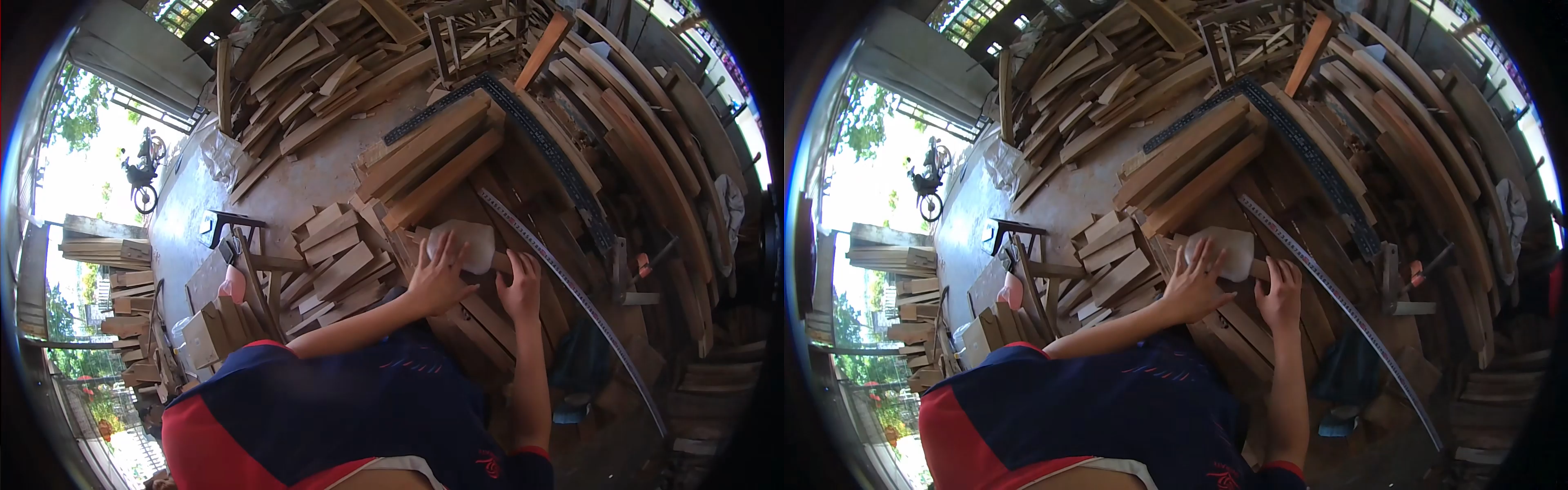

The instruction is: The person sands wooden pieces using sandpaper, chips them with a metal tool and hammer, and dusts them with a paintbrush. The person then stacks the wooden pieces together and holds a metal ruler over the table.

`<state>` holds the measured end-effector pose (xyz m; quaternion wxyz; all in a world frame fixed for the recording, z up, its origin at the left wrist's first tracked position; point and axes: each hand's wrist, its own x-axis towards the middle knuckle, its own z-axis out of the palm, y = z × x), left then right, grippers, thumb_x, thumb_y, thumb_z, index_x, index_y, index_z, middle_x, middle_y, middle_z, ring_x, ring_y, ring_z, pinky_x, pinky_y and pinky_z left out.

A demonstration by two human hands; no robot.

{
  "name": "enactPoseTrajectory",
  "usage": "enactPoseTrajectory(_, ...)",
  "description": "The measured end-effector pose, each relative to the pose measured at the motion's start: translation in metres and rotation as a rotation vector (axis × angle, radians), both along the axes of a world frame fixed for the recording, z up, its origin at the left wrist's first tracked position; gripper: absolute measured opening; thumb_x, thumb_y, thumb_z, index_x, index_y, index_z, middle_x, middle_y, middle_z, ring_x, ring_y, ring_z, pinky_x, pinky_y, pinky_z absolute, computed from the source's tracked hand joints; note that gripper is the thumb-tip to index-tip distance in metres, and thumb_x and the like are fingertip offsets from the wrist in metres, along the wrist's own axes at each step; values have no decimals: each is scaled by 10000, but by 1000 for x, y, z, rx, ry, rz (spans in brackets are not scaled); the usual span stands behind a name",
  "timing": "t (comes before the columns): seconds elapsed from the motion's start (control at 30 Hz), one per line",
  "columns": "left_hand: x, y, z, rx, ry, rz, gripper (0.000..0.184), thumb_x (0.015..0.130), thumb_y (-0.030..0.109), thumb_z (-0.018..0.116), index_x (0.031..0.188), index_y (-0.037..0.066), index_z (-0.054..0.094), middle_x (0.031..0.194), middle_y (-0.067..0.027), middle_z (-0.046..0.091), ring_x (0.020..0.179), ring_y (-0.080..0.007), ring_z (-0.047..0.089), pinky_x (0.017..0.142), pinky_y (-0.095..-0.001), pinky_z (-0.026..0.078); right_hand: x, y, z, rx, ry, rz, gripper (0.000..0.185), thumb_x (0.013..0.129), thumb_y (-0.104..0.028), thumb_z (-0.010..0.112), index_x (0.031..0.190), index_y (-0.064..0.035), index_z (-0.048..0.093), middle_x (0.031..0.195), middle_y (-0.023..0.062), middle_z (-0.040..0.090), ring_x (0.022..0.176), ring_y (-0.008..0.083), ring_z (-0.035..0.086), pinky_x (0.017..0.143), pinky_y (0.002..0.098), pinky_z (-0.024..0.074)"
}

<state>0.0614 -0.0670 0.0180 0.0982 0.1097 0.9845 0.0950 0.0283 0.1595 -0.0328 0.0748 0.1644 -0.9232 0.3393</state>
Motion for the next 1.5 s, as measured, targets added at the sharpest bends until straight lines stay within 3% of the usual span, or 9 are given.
enactPoseTrajectory(0.4, -7, -7, -4, 51, -94, 13, 1033, 993, 683, 550, 1667, -23, 211, 1703, -368, 144, 1618, -489, 95, 1310, -582, 121, -5, 4, 0, -11, -4, 29, 573, 825, -89, 839, 1358, -22, 639, 1302, 162, 658, 1287, 372, 562, 1108, 483, 474)
enactPoseTrajectory(0.5, -11, -24, -16, 79, 86, 56, 1029, 967, 678, 588, 1636, -43, 285, 1692, -358, 196, 1613, -480, 138, 1307, -582, 150, -6, 4, -1, -18, 8, 24, 600, 809, -70, 842, 1367, -21, 627, 1298, 159, 656, 1286, 374, 561, 1111, 484, 472)
enactPoseTrajectory(0.67, -1, 15, -19, 157, 70, -124, 1011, 972, 664, 589, 1649, -17, 274, 1703, -333, 194, 1613, -472, 144, 1304, -580, 168, -7, 6, -6, 10, -27, 28, 667, 781, -54, 850, 1394, -27, 590, 1309, 171, 647, 1286, 392, 558, 1118, 495, 458)
enactPoseTrajectory(0.87, -14, -22, -8, 78, 8, -82, 897, 991, 581, 613, 1655, 58, 314, 1684, -296, 270, 1594, -445, 229, 1311, -541, 189, -22, 18, 24, -66, -254, 98, 542, 814, -143, 867, 1297, 15, 681, 1172, 208, 710, 1260, 416, 559, 1078, 492, 467)
enactPoseTrajectory(0.97, -20, -35, 9, 135, -53, -102, 877, 995, 577, 618, 1660, 93, 314, 1705, -277, 243, 1605, -451, 191, 1314, -557, 169, -29, 26, 31, -40, -291, 157, 446, 839, -194, 861, 1210, 26, 746, 1117, 207, 726, 1207, 405, 583, 1055, 479, 478)
enactPoseTrajectory(1.17, -15, -15, 7, 114, -11, -252, 934, 987, 625, 595, 1694, 126, 244, 1729, -272, 179, 1617, -453, 142, 1319, -565, 115, -21, 23, 32, 126, -66, 76, 363, 926, -227, 784, 1168, 43, 753, 1134, 186, 719, 1113, 393, 620, 1060, 496, 478)
enactPoseTrajectory(1.3, -13, -37, 5, -7, -48, -147, 962, 958, 650, 617, 1674, 98, 291, 1703, -291, 239, 1614, -445, 167, 1311, -576, 132, -10, 21, 13, 65, -5, -14, 340, 986, -252, 722, 1192, 18, 739, 1152, 172, 709, 1117, 402, 621, 1059, 502, 479)
enactPoseTrajectory(1.43, -7, 0, 7, 19, -73, -210, 981, 969, 683, 570, 1684, 85, 263, 1713, -320, 191, 1625, -448, 126, 1314, -568, 112, 4, 14, 6, -37, -4, -88, 337, 1000, -241, 708, 1214, 19, 708, 1193, 182, 688, 1158, 419, 596, 1037, 510, 487)
enactPoseTrajectory(1.5, -3, 27, 0, 68, -54, -265, 984, 979, 699, 541, 1687, 80, 253, 1713, -330, 183, 1626, -454, 114, 1316, -561, 111, 5, 20, -3, -3, 0, -59, 295, 1016, -158, 652, 1246, 22, 690, 1223, 188, 672, 1172, 425, 583, 1033, 512, 487)
